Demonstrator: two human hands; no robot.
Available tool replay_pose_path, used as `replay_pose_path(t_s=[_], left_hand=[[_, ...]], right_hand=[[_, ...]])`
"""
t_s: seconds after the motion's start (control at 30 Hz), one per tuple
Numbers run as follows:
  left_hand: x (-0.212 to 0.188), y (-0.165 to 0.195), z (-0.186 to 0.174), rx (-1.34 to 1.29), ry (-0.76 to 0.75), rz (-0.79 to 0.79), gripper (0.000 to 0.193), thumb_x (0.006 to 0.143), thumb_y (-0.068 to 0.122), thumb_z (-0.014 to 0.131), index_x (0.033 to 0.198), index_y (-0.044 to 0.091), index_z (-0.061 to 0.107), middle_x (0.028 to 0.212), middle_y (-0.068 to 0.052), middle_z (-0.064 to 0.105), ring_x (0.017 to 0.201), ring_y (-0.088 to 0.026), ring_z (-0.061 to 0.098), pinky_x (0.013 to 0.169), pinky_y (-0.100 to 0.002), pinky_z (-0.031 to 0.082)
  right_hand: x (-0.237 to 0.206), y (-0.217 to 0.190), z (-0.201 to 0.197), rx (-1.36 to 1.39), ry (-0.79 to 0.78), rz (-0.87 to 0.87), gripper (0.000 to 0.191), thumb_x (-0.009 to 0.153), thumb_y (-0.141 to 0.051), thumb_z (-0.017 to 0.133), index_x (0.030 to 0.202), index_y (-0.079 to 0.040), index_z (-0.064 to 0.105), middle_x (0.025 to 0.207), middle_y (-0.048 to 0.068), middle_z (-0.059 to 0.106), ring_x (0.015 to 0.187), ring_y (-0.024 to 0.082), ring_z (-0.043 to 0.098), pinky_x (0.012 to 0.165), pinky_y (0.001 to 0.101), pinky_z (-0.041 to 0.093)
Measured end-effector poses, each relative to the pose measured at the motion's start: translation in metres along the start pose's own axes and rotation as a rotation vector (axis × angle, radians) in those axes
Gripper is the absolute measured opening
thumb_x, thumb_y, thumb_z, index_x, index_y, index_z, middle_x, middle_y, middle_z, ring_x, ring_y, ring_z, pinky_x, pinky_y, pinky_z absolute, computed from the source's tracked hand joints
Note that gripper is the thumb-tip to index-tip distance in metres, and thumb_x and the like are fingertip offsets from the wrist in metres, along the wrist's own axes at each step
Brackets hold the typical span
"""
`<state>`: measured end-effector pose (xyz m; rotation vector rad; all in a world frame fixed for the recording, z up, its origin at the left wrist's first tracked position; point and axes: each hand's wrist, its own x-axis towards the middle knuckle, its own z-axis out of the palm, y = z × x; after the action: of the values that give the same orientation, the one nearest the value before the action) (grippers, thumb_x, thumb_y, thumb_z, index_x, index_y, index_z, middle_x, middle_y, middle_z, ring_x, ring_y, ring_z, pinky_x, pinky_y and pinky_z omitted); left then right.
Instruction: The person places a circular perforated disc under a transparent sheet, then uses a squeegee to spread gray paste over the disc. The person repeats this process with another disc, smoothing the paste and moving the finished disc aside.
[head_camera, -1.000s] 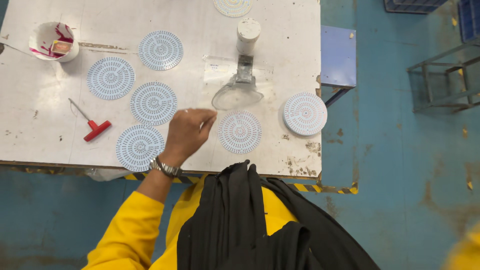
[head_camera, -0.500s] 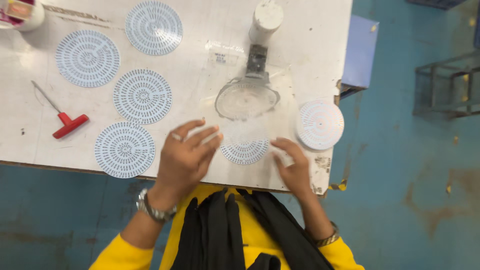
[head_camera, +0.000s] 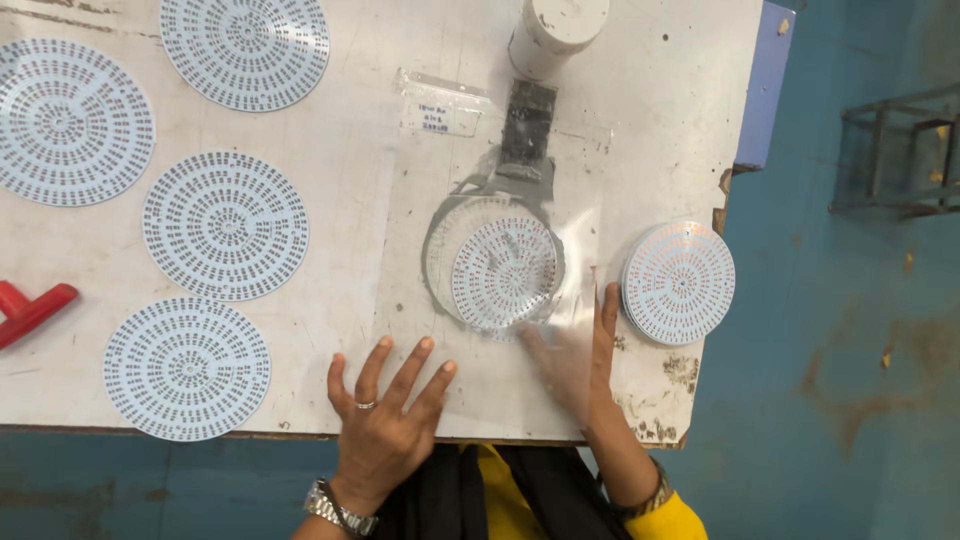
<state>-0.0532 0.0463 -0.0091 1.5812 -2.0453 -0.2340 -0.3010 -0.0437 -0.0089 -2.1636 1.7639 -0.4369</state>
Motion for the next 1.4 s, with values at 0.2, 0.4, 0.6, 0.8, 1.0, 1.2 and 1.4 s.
replay_pose_path(t_s=[0.2,0.4,0.6,0.8,1.0,1.2,1.4], left_hand=[[0.01,0.02,0.012,0.004,0.025,0.008,0.034,0.095,0.029,0.069,0.128,0.035,0.071,0.153,0.0,0.053,0.147,-0.033,0.032,0.118,-0.062,0.006],[0.011,0.02,0.01,0.046,-0.071,0.066,0.033,0.094,0.024,0.066,0.126,0.025,0.073,0.148,0.001,0.057,0.143,-0.03,0.04,0.117,-0.059,0.02],[0.014,0.02,0.009,0.029,-0.083,0.076,0.031,0.094,0.023,0.066,0.125,0.023,0.073,0.145,0.0,0.06,0.141,-0.029,0.043,0.117,-0.053,0.025],[0.012,0.02,0.011,0.029,-0.094,0.075,0.03,0.096,0.024,0.065,0.125,0.023,0.073,0.144,0.0,0.06,0.141,-0.029,0.043,0.116,-0.051,0.026],[0.012,0.02,0.011,0.03,-0.099,0.07,0.03,0.095,0.024,0.066,0.124,0.023,0.074,0.144,0.0,0.061,0.141,-0.028,0.043,0.115,-0.051,0.027],[0.012,0.021,0.01,0.006,-0.059,0.064,0.029,0.094,0.023,0.068,0.122,0.024,0.074,0.143,0.001,0.062,0.14,-0.028,0.044,0.116,-0.05,0.028],[0.01,0.021,0.01,-0.023,-0.053,0.049,0.028,0.094,0.022,0.068,0.122,0.025,0.074,0.142,0.004,0.063,0.14,-0.028,0.044,0.116,-0.05,0.028]], right_hand=[[-0.001,0.01,-0.005,-0.043,-0.056,-0.135,0.066,0.093,-0.026,0.069,0.146,0.007,0.048,0.154,0.027,0.048,0.15,0.044,0.036,0.126,0.0552,0.017],[-0.001,0.003,-0.003,-0.06,-0.057,-0.079,0.069,0.092,-0.035,0.067,0.146,0.003,0.047,0.156,0.032,0.039,0.144,0.042,0.039,0.123,0.0556,0.018],[0.004,-0.004,-0.007,-0.059,-0.041,-0.105,0.066,0.093,-0.035,0.066,0.145,0.002,0.049,0.154,0.027,0.045,0.149,0.045,0.034,0.123,0.0559,0.017],[0.005,-0.007,-0.008,-0.056,-0.048,-0.09,0.065,0.093,-0.036,0.066,0.144,0.001,0.05,0.152,0.027,0.047,0.148,0.045,0.035,0.123,0.0552,0.017],[0.005,-0.007,-0.008,-0.055,-0.047,-0.088,0.065,0.093,-0.035,0.066,0.144,0.003,0.05,0.151,0.028,0.047,0.148,0.045,0.034,0.123,0.0557,0.017],[0.006,-0.012,-0.012,-0.064,-0.044,-0.063,0.066,0.091,-0.036,0.068,0.144,0.0,0.05,0.147,0.029,0.053,0.141,0.044,0.045,0.125,0.0514,0.018],[0.006,-0.015,-0.014,0.009,-0.197,0.141,0.077,0.089,-0.035,0.068,0.153,0.002,0.044,0.113,0.02,0.066,0.117,0.035,0.061,0.131,0.0523,0.015]])
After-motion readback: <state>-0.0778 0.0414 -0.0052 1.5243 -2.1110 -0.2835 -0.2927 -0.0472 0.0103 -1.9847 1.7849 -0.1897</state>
